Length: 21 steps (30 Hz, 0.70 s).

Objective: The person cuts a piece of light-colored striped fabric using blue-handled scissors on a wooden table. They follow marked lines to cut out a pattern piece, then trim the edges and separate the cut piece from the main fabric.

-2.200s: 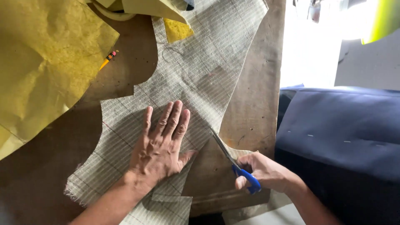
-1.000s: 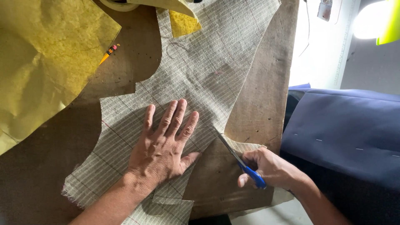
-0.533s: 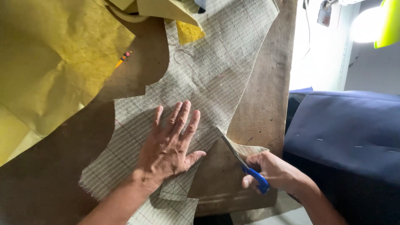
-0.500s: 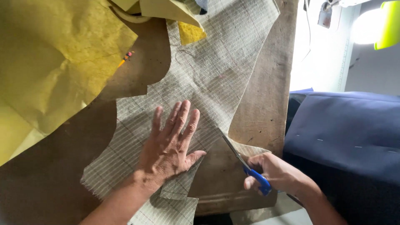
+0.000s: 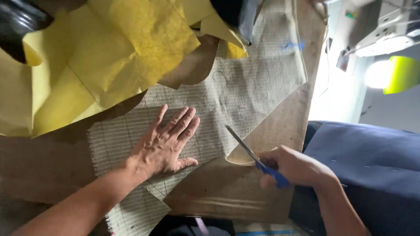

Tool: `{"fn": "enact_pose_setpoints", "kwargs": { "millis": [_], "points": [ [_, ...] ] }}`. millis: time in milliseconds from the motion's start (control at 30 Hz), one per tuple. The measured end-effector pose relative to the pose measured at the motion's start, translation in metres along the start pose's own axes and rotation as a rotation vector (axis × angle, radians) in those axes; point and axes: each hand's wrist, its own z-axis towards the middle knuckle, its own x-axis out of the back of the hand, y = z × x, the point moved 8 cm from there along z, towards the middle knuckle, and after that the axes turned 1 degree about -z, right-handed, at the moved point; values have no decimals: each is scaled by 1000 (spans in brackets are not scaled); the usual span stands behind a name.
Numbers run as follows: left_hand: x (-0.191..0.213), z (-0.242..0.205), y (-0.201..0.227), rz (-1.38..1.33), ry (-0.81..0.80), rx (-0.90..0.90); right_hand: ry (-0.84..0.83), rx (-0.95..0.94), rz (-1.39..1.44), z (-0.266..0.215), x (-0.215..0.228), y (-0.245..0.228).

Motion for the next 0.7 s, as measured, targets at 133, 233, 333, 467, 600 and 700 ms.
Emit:
{"fn": "enact_pose_setpoints", "kwargs": {
  "millis": [133,233,333,467,600,700],
  "points": [
    [2,-22,2,3,19,136,30,-55,19,14,23,-57],
    [9,-33,-8,20,54,162,81,-95,161,10,18,-58],
    [17,-37,6,30,78,155,170,-191,341,-1,-15,-39],
    [39,-33,56,38,15,218,80,-328,555,-14,-70,-27],
    [28,-39,64,61,48,358,-16,-275,267,-23,-83,-17],
    [34,-42,65,-17,174,383,-159,-300,518,-23,-108,8]
  ]
}}
